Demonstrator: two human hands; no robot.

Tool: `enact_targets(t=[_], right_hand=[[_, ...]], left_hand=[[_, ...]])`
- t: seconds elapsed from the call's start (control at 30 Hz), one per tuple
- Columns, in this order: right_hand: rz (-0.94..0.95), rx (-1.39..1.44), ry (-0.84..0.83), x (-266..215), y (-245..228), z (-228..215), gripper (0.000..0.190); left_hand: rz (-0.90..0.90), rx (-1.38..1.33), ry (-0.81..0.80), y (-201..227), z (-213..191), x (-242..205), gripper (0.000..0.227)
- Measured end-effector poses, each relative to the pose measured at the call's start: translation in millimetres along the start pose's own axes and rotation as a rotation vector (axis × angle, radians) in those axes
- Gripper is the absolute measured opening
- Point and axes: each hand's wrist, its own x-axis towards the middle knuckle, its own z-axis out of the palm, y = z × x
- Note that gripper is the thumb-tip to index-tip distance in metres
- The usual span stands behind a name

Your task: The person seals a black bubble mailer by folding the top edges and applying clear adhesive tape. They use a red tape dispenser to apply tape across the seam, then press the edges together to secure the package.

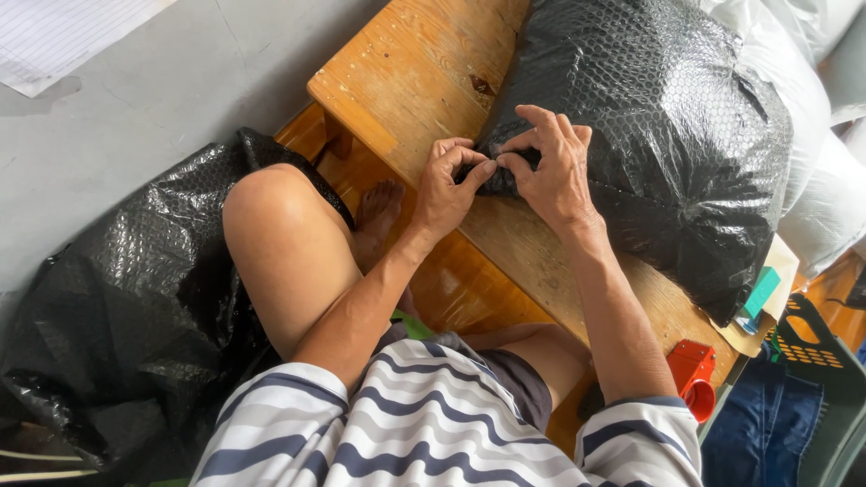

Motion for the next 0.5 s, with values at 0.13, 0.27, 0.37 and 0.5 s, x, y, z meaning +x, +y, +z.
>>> enact_targets(t=[0.13,0.27,0.37,0.5], right_hand=[[0.034,-0.017,-0.022,1.4,0.7,2.8,0.066],[0.054,-0.025,-0.050,1.6,-4.3,-2.0,0.066],[0.041,-0.009,-0.058,3.4,-8.4,-6.2,0.064],[0.014,0.046,-0.034,1.0,-8.0,-10.0,0.061]], left_hand=[[-0.021,-0.036,0.014,2.2,2.5,-0.1,0.023],[-0.042,-0.065,0.017,-2.3,5.7,-2.0,0.021],[-0.007,-0.093,0.010,4.7,5.5,-3.5,0.019],[0.068,-0.107,-0.012,1.4,7.4,-6.7,0.018]])
